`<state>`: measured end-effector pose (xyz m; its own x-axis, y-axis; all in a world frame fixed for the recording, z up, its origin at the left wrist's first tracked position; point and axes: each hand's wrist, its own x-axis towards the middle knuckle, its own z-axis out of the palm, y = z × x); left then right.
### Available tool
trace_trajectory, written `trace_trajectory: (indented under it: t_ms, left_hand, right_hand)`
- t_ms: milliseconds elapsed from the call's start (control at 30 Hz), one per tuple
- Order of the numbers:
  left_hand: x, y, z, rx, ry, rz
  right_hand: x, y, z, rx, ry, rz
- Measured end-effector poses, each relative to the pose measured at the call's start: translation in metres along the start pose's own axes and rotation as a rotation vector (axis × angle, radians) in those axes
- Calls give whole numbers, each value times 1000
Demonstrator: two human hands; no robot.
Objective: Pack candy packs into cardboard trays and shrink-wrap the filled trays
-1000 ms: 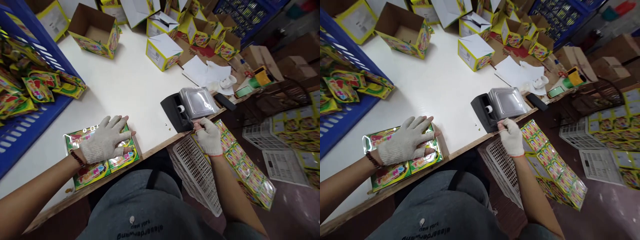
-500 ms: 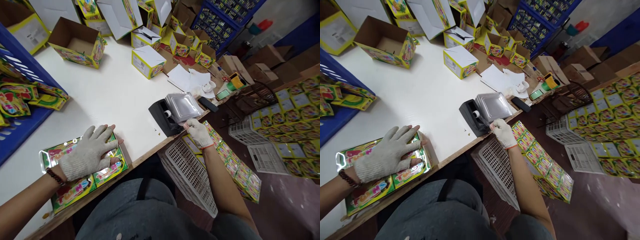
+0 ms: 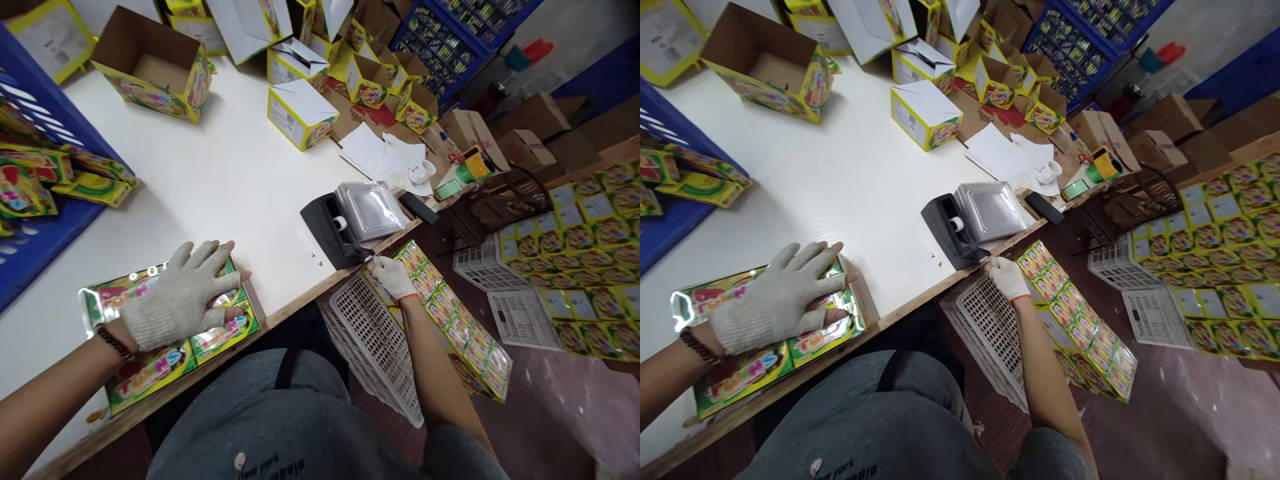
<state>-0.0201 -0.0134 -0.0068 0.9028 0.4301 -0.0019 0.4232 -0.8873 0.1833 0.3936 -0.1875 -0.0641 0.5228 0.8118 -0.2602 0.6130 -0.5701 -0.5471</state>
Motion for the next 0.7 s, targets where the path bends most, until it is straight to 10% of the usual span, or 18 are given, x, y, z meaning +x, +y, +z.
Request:
trace_trajectory:
  t_ms: [200, 467, 700]
  left_hand:
    - [-4, 8, -3, 31, -56, -19]
    - [-10, 11, -1, 16, -14, -19]
    - [-9, 8, 1, -15, 1, -29]
  right_hand:
    - [-28, -41, -6, -42, -325, -113]
    - [-22, -206, 50, 197, -796, -676]
    - [9, -221, 108, 184, -946, -635]
